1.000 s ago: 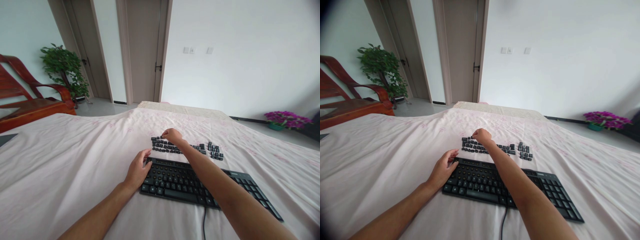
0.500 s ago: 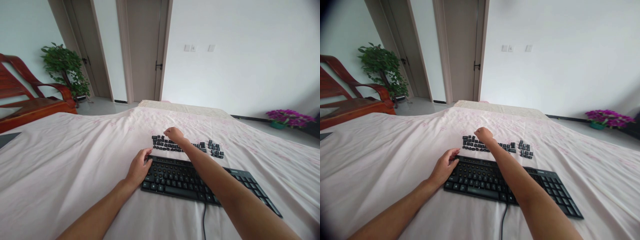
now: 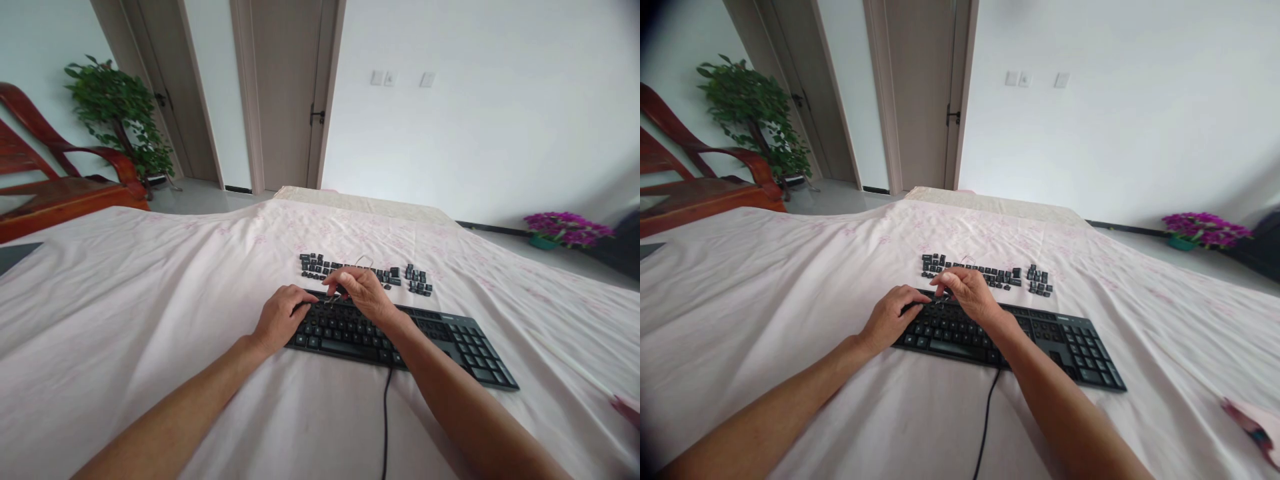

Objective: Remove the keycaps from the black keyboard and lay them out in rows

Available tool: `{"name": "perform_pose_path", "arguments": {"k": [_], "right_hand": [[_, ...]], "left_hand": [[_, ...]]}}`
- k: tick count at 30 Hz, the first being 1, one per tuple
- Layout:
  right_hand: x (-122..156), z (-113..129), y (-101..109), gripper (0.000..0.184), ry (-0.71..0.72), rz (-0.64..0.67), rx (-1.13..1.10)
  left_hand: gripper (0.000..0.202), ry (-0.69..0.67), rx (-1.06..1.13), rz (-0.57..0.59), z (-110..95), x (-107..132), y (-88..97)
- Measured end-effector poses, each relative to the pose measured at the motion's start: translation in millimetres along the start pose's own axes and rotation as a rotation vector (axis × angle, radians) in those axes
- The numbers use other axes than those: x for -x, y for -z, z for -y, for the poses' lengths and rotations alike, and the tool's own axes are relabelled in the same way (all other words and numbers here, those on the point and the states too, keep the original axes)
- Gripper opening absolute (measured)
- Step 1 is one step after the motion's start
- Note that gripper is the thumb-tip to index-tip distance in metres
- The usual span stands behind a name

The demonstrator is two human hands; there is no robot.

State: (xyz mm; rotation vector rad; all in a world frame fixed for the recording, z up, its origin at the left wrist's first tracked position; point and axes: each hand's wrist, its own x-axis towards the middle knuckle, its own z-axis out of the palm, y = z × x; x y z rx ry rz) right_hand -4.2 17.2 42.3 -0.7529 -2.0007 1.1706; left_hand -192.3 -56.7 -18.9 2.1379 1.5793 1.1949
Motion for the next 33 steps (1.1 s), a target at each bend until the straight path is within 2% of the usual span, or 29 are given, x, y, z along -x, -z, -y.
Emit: {"name": "perform_pose_path", "arguments": {"k": [3, 6, 11, 16, 24, 29, 33], "right_hand": [[8, -5, -9, 0.048, 0.014, 0.076, -0.075], [10, -9, -13, 0.049, 0.016, 0.146, -0.044], [11, -18, -16, 0.05, 0.02, 0.191, 0.033], [12, -22, -21, 0.05, 0.07, 0.201, 0.127], [10, -21, -27, 0.048, 0.286, 0.256, 0.437], [15, -29, -32, 0.051, 0.28, 0.079, 0.372], [23, -29, -34, 0.054, 0.377, -0.003, 0.391]], "left_hand": [[0.017, -0.007, 0.02, 0.062, -1, 1, -1.5], [0.015, -0.018, 0.027, 0.119, 0, 0, -2.0], [0.013, -0.054, 0.013, 0.188, 1, -2, -2.4], [0.014, -0.068, 0.003, 0.196, -1, -5, -5.1], [0.015, -0.006, -0.059, 0.218, 0, -7, -10.7], [0.009, -0.022, -0.045, 0.222, -3, -7, -10.2], [0.015, -0.092, -0.033, 0.198, -7, -5, -9.7]]}}
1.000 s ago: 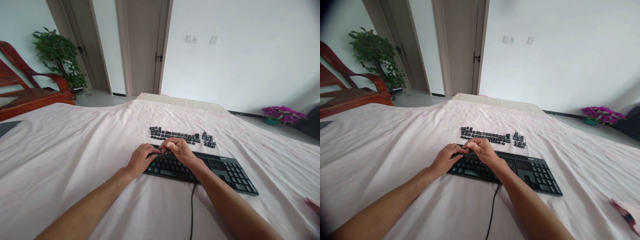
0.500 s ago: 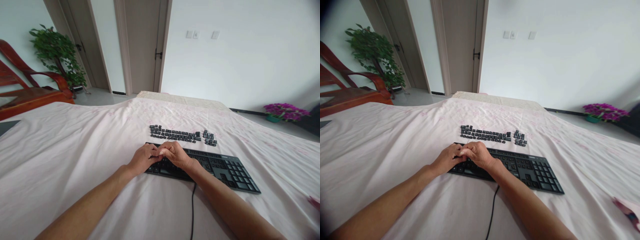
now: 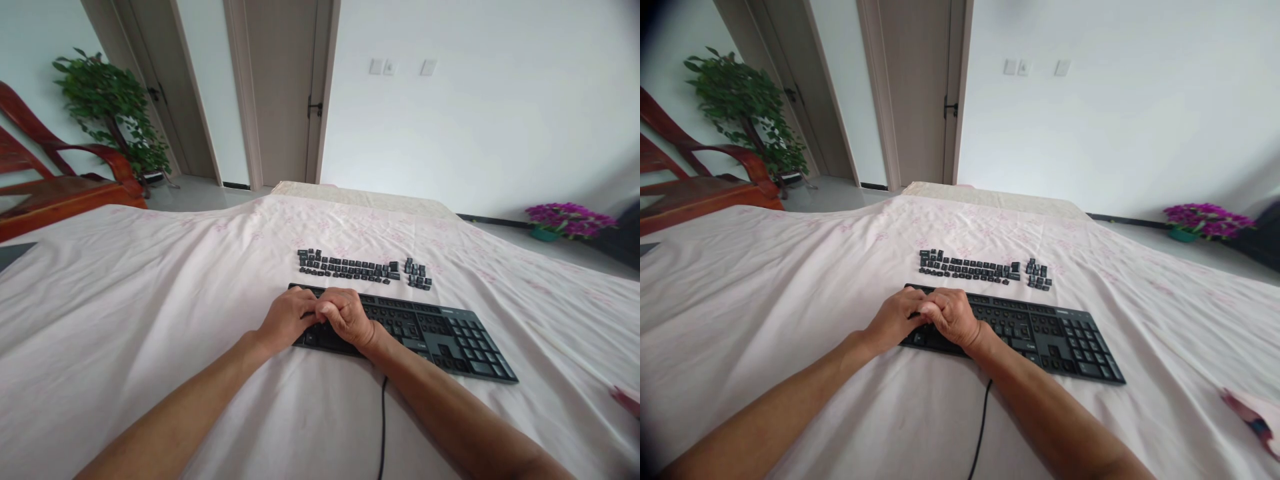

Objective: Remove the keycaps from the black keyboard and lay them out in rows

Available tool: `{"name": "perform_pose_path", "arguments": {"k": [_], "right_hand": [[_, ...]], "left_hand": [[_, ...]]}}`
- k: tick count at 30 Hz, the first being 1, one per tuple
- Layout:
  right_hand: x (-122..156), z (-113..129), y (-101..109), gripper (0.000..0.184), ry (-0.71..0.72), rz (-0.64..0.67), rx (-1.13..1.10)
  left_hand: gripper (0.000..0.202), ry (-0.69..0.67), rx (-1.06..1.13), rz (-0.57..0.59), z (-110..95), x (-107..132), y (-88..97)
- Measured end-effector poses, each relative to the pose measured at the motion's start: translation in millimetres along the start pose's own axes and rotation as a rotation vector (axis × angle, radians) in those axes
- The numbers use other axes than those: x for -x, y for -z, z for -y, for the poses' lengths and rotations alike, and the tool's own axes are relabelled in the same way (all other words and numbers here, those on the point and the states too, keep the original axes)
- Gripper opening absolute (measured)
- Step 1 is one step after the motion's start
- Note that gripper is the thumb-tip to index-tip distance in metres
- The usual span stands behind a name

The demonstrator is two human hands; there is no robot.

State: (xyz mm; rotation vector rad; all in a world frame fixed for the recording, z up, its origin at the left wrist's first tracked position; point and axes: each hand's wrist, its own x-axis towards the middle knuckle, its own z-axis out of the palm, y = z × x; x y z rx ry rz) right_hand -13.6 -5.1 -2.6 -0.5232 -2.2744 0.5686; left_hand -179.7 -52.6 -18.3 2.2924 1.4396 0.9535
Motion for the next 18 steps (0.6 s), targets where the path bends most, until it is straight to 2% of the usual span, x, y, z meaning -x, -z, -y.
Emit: {"name": "perform_pose_path", "arguments": {"k": [4, 8, 11, 15, 18], "right_hand": [[4, 5, 1, 0.055, 0.041, -0.066, -0.005], [5, 8, 1, 0.053, -0.016, -0.161, -0.07], [6, 9, 0, 0.052, -0.035, -0.188, -0.073], [6, 7, 3, 0.05, 0.033, -0.254, -0.073], [2, 7, 13, 0.046, 0.0, -0.307, -0.041]], "left_hand": [[0.021, -0.044, 0.007, -0.015, -2, 3, -0.8], [0.022, -0.036, 0.024, 0.004, -4, 4, -2.5], [0.022, 0.003, 0.016, 0.021, -6, 3, -2.9], [0.014, 0.083, 0.109, 0.052, -5, 4, 1.4], [0.04, 0.11, 0.237, 0.104, -1, 7, 7.4]]}}
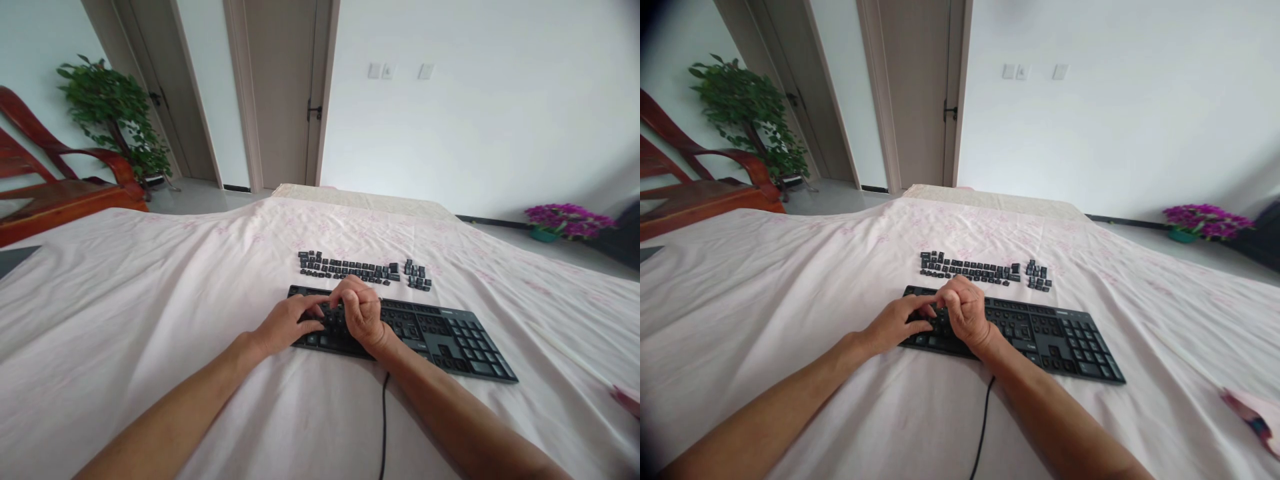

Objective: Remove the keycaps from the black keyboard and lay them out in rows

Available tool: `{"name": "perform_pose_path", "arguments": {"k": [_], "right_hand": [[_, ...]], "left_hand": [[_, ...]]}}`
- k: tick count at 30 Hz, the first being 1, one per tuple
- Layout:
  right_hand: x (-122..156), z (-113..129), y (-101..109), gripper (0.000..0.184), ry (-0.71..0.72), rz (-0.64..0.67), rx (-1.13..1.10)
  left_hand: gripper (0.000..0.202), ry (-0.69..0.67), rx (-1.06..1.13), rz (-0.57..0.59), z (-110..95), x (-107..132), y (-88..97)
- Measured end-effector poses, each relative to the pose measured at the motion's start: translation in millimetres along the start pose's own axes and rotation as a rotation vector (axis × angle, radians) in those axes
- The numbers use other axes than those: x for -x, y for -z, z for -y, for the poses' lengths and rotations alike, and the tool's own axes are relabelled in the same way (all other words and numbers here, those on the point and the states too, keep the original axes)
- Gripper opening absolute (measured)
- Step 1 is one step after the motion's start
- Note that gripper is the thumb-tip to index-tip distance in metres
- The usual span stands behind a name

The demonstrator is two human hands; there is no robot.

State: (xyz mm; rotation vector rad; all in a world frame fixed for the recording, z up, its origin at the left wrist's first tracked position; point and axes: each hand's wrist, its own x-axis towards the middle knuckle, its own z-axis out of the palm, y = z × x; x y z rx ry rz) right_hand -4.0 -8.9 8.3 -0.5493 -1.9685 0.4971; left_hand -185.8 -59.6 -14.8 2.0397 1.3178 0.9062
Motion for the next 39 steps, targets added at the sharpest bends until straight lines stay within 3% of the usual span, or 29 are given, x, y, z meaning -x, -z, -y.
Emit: {"name": "perform_pose_path", "arguments": {"k": [3, 8, 14, 18, 24, 32, 39], "right_hand": [[-9, 1, 10, 0.036, -0.122, 0.089, 0.063], [-17, 7, 15, 0.03, -0.287, 0.333, 0.137], [-14, 13, 9, 0.017, -0.427, 0.429, 0.372], [-13, 14, 2, 0.018, -0.473, 0.503, 0.444], [-13, 10, -2, 0.012, -0.436, 0.596, 0.452], [-15, 9, 3, 0.018, -0.389, 0.666, 0.433], [-18, 13, 2, 0.02, -0.32, 0.654, 0.495]], "left_hand": [[0.054, 0.003, 0.058, 0.054, 4, 2, 5.5], [0.051, 0.05, 0.156, 0.052, 6, 1, 6.9], [0.051, 0.082, 0.223, -0.128, 5, 2, 0.0], [0.051, 0.087, 0.232, -0.205, 4, 3, -4.5], [0.053, 0.094, 0.259, -0.28, 6, 2, -8.8], [0.044, 0.119, 0.243, -0.555, 20, -4, -2.8], [0.038, 0.174, 0.238, -0.57, 29, -7, 0.3]]}}
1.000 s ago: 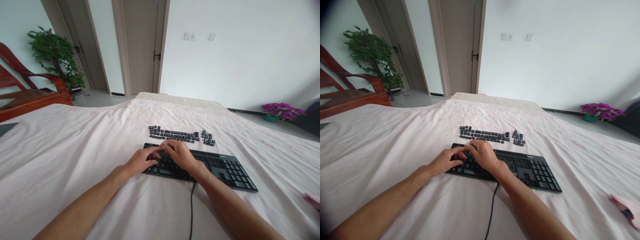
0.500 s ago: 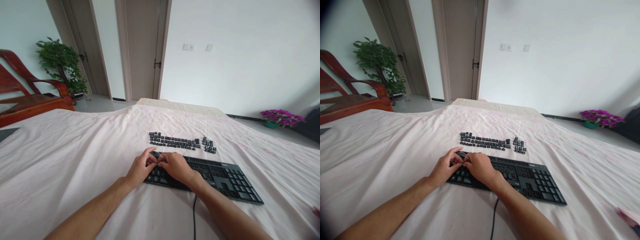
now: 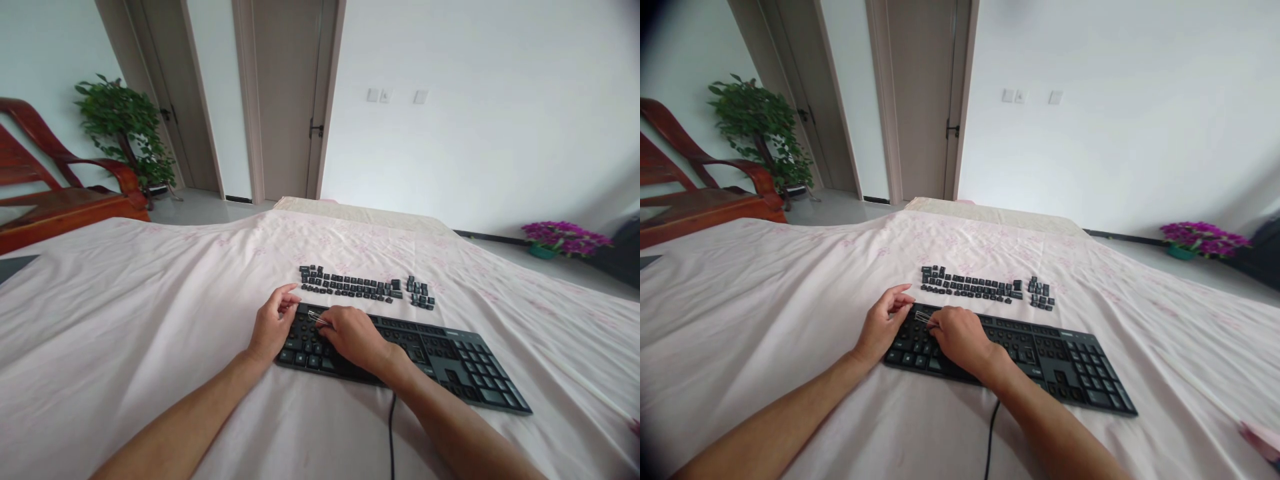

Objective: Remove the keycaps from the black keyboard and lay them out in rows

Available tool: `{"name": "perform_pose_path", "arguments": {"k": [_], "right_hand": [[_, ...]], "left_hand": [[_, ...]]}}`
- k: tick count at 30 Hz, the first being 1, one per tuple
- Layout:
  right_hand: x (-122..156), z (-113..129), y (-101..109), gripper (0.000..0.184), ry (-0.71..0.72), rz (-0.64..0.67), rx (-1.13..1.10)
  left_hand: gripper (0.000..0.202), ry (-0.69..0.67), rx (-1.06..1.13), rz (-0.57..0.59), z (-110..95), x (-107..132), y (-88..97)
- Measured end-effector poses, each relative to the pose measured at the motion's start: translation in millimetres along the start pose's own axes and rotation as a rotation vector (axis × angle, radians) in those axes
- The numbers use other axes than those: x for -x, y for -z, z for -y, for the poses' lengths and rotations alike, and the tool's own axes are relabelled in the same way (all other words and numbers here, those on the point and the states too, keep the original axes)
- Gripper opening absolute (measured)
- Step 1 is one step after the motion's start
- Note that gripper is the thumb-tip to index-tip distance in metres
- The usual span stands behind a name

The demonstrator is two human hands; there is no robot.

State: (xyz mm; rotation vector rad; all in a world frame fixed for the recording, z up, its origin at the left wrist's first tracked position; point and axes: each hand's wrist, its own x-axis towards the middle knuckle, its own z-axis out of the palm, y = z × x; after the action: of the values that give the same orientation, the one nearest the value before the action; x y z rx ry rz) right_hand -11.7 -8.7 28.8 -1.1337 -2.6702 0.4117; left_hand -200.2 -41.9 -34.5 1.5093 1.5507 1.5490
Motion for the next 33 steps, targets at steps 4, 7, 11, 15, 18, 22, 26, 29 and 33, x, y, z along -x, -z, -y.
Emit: {"name": "perform_pose_path", "arguments": {"k": [4, 7, 11, 15, 18, 22, 26, 29, 33], "right_hand": [[-32, -25, 17, 0.021, -0.04, -0.071, -0.056], [-72, -52, 31, 0.023, -0.224, -0.147, 0.021], [-119, -80, 34, 0.023, -0.361, -0.091, 0.087], [-141, -94, 22, 0.022, -0.384, -0.036, 0.099], [-147, -100, 14, 0.021, -0.382, 0.002, 0.1], [-150, -104, 8, 0.021, -0.361, 0.026, 0.088], [-151, -104, 5, 0.022, -0.345, 0.028, 0.071], [-152, -103, 4, 0.022, -0.345, 0.03, 0.063], [-153, -103, 5, 0.023, -0.356, 0.029, 0.064]], "left_hand": [[0.033, 0.065, -0.017, -0.019, 4, -6, 1.3], [0.029, 0.079, -0.065, -0.011, 6, -11, 2.9], [0.026, 0.096, -0.078, -0.003, 9, -13, 4.1], [0.026, 0.096, -0.09, 0.012, 11, -14, 4.2], [0.026, 0.099, -0.103, 0.029, 11, -15, 4.0], [0.025, 0.097, -0.119, 0.042, 10, -15, 3.9], [0.025, 0.091, -0.127, 0.039, 10, -15, 3.9], [0.025, 0.087, -0.128, 0.035, 10, -15, 3.8], [0.025, 0.077, -0.145, 0.038, 11, -16, 3.8]]}}
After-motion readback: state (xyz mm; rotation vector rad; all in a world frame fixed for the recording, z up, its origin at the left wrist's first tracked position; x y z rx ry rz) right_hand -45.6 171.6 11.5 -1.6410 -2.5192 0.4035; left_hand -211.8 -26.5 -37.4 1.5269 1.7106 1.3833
